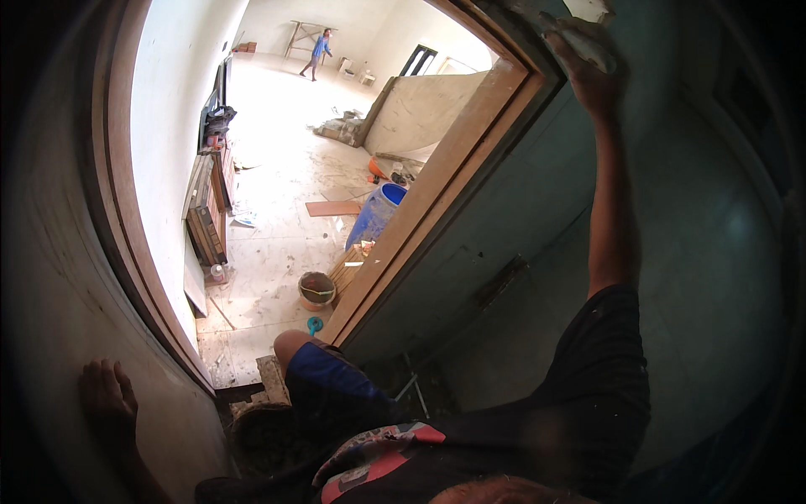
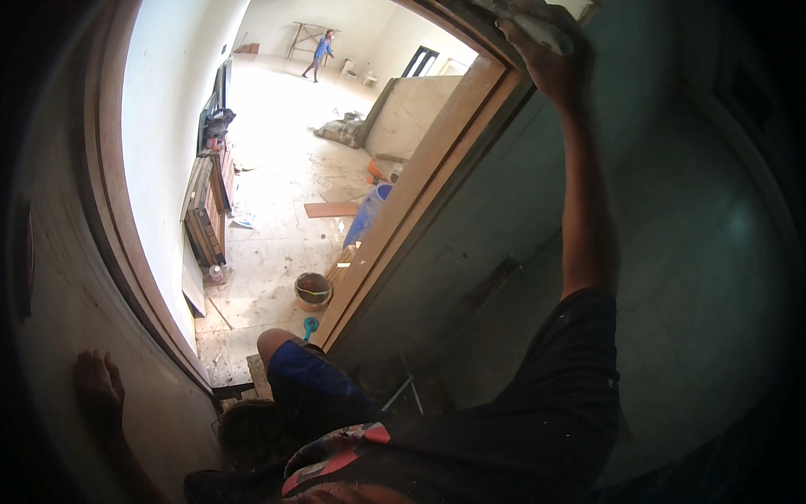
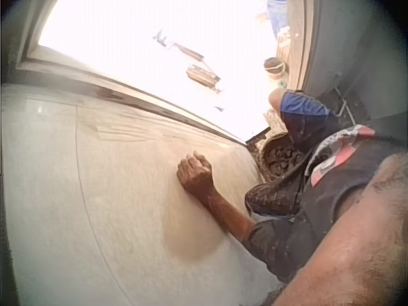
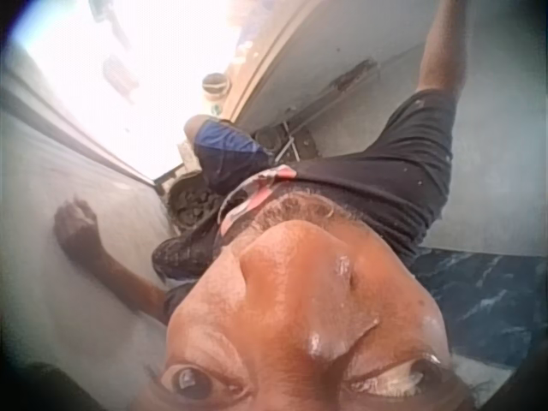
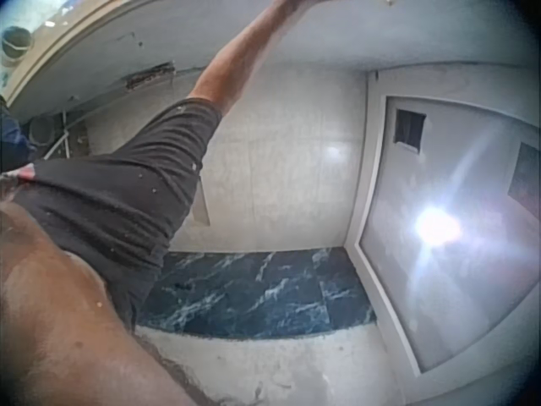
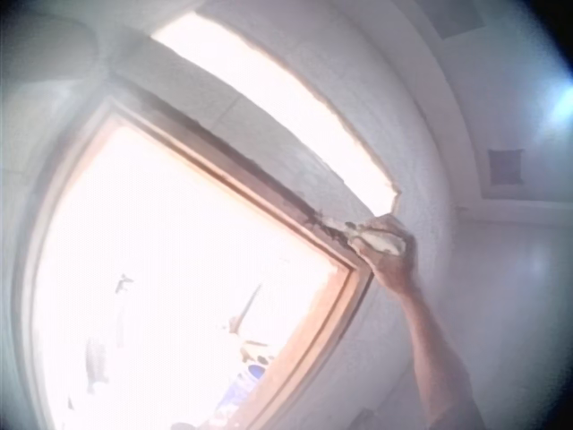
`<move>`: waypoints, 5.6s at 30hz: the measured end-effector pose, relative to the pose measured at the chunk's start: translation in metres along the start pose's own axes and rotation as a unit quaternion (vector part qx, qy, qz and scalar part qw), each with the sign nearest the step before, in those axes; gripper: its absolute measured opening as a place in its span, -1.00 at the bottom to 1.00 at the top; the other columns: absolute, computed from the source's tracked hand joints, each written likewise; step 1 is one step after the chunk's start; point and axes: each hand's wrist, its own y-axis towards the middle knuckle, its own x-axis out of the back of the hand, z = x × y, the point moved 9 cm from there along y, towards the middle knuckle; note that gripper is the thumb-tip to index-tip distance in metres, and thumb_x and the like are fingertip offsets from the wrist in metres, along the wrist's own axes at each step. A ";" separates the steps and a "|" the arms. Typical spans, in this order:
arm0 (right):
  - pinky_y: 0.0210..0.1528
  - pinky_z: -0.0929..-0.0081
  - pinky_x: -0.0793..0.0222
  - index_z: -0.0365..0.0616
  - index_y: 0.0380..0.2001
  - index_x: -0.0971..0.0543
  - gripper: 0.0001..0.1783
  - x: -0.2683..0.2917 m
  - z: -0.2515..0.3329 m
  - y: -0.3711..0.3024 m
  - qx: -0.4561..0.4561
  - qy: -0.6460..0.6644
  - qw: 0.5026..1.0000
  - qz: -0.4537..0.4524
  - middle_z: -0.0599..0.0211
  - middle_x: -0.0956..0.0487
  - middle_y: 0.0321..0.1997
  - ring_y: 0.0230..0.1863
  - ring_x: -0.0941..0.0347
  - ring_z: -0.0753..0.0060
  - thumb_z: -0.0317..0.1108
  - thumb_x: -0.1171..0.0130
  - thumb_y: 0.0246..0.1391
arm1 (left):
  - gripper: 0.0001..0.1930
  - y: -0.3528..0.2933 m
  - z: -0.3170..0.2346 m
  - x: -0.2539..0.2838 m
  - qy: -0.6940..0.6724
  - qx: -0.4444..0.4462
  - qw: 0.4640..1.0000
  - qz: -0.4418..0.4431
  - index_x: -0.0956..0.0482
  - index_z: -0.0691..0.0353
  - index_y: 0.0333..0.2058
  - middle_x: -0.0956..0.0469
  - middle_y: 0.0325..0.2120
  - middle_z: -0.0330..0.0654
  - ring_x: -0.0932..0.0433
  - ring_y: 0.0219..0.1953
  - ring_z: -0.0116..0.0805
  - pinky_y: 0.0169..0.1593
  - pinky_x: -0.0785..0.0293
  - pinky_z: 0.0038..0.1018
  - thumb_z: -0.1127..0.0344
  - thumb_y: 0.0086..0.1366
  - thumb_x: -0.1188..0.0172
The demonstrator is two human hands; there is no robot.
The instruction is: The person applies plaster to the edges and top of a wooden door frame using a trowel and a smoothing tool.
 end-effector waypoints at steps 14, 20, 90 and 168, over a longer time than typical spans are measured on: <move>-0.23 0.52 -0.55 -0.16 -0.28 -0.65 -0.78 -0.017 0.013 -0.004 0.196 -0.159 0.968 -0.004 0.37 -0.67 -0.26 -0.26 -0.62 0.45 -0.41 -0.43 -0.03 | -0.90 0.001 -0.001 0.001 0.001 -0.010 1.000 -0.006 -0.45 0.37 -0.25 -0.48 -0.31 0.10 -0.53 -0.20 0.05 -0.08 -0.49 -0.17 0.44 0.39 -0.03; -0.23 0.50 -0.55 -0.15 -0.29 -0.65 -0.78 -0.017 0.022 -0.021 0.258 -0.158 0.953 -0.030 0.37 -0.67 -0.28 -0.23 -0.62 0.39 -0.45 -0.43 -0.05 | -0.90 0.000 0.000 -0.004 0.017 -0.013 1.000 -0.008 -0.46 0.37 -0.26 -0.49 -0.30 0.11 -0.53 -0.19 0.06 -0.05 -0.49 -0.15 0.44 0.40 -0.03; -0.09 0.57 -0.54 -0.17 -0.23 -0.66 -0.78 0.073 -0.122 -0.085 -0.060 -0.171 0.982 0.057 0.40 -0.63 -0.13 -0.11 -0.58 0.49 -0.40 -0.37 0.01 | -0.91 -0.014 0.006 -0.018 0.071 -0.040 0.997 0.008 -0.46 0.39 -0.22 -0.52 -0.23 0.10 -0.55 -0.17 0.04 -0.05 -0.51 -0.20 0.48 0.40 -0.04; 0.19 0.44 -0.44 0.26 0.12 -0.53 -0.52 0.095 -0.193 -0.100 0.090 -0.418 0.897 0.116 0.51 -0.47 0.20 0.19 -0.42 0.45 -0.51 -0.10 0.17 | -0.83 -0.013 0.014 -0.027 0.078 -0.012 0.994 0.073 -0.50 0.38 -0.19 -0.54 -0.20 0.10 -0.55 -0.10 0.03 0.02 -0.49 -0.18 0.38 0.42 -0.03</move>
